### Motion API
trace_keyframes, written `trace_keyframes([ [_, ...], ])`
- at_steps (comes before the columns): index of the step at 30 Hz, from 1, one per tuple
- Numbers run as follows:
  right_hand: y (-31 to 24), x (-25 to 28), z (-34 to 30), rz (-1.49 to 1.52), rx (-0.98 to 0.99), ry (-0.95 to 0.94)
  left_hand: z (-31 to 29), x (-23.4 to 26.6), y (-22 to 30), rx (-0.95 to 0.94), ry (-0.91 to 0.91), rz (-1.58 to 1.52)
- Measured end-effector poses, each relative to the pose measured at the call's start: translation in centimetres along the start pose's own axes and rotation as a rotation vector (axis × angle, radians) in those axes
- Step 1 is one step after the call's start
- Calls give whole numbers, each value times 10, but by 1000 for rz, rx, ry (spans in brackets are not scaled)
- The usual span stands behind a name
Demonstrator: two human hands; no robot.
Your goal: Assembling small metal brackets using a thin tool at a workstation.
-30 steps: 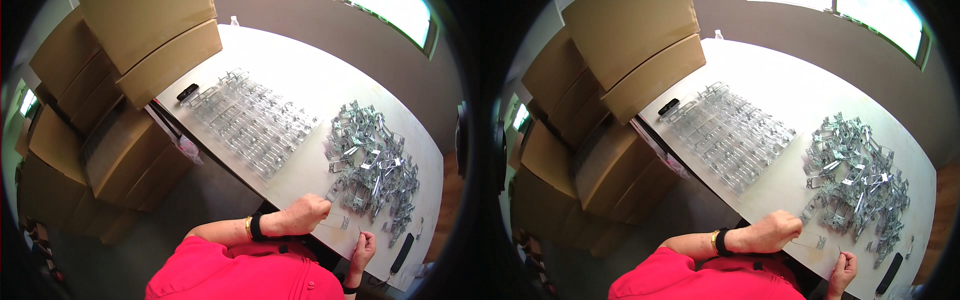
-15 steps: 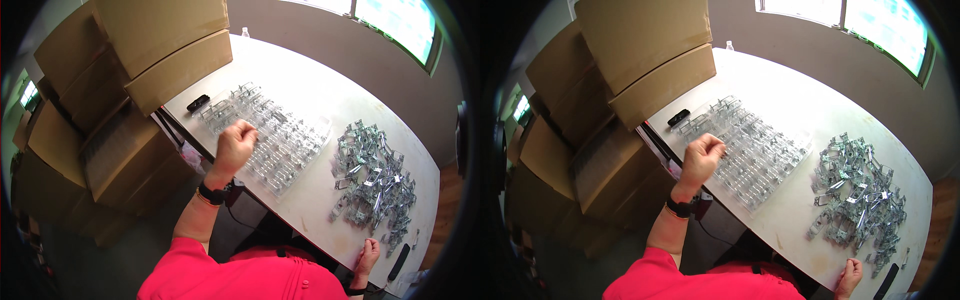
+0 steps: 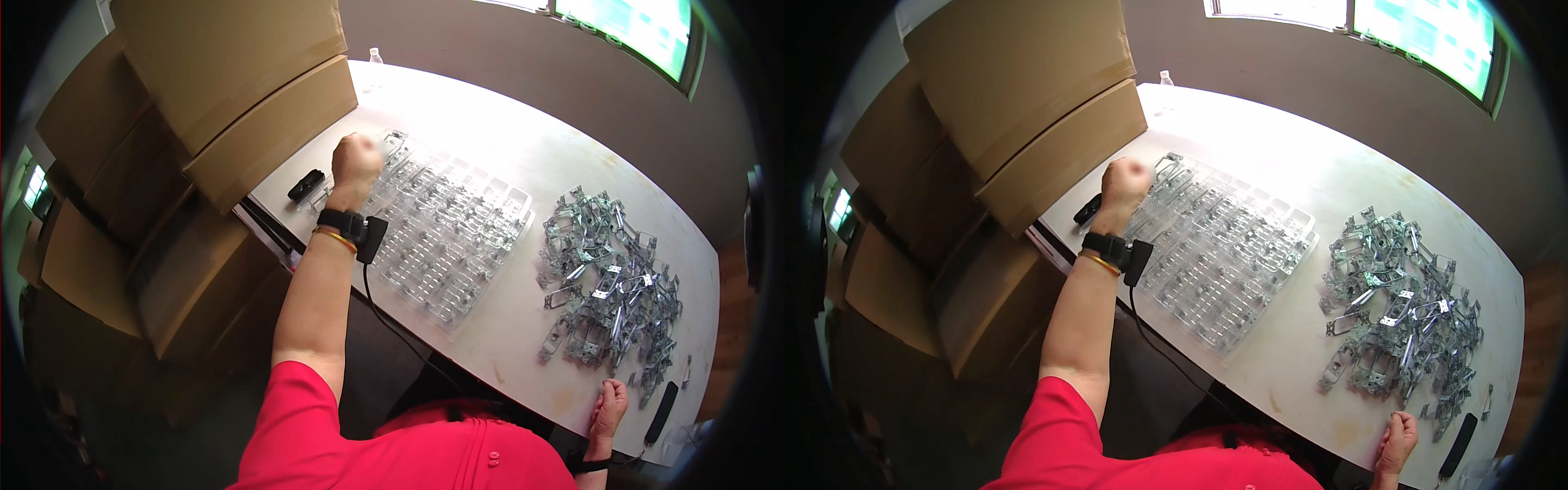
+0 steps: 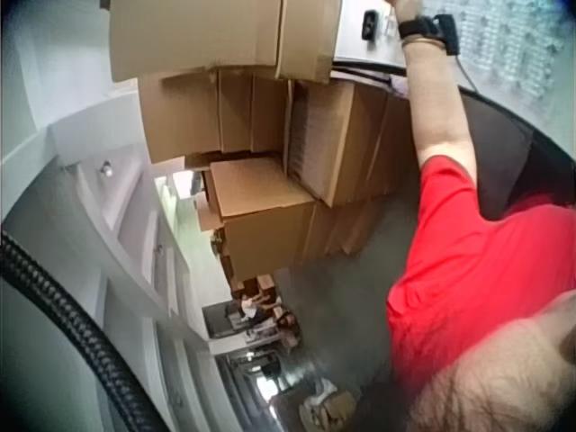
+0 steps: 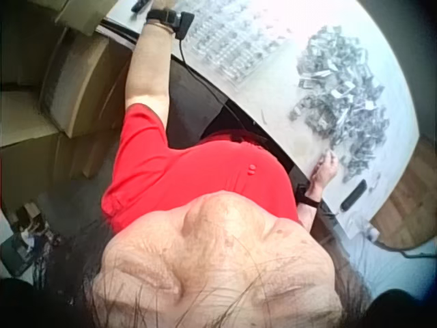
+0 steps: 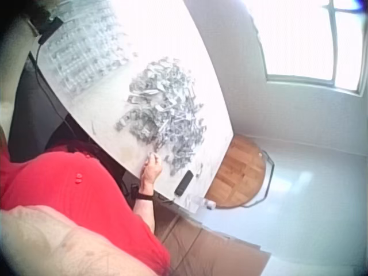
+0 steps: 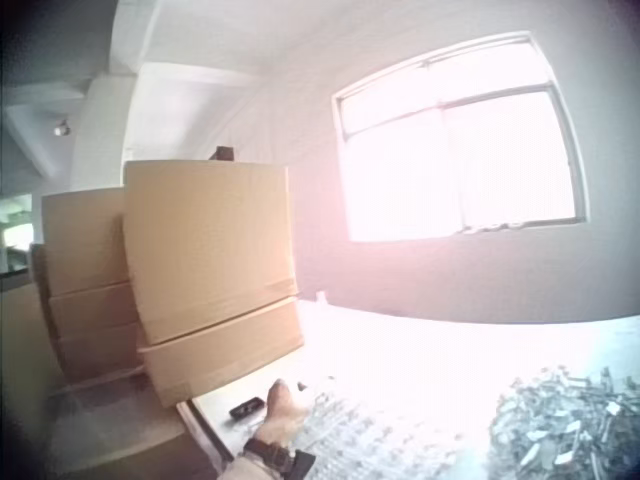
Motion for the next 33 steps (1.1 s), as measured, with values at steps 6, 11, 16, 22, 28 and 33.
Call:
trace_keyframes([
  [6,-2,-1,-8,-7,27,0,17,-47,8,159,-229,206],
  [11,2,0,-8,-11,40,10,30,-74,-16,348,-381,270],
  [16,5,2,-9,-42,45,18,33,-81,-15,335,-390,336],
  [22,5,0,-11,-52,58,51,30,-89,-21,318,-405,386],
  [28,10,2,-13,-14,112,42,30,-91,-27,321,-398,384],
  [33,9,1,-14,-18,121,43,25,-92,-32,314,-369,440],
])
Point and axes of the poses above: each hand's wrist, its own z-axis towards the middle knuckle, its own x-axis out of the back of the hand, y = z × x, the point moved 5 cm from there along z, towards the middle knuckle, and after that the axes turned 11 degrees about x, right-handed, at the moved point
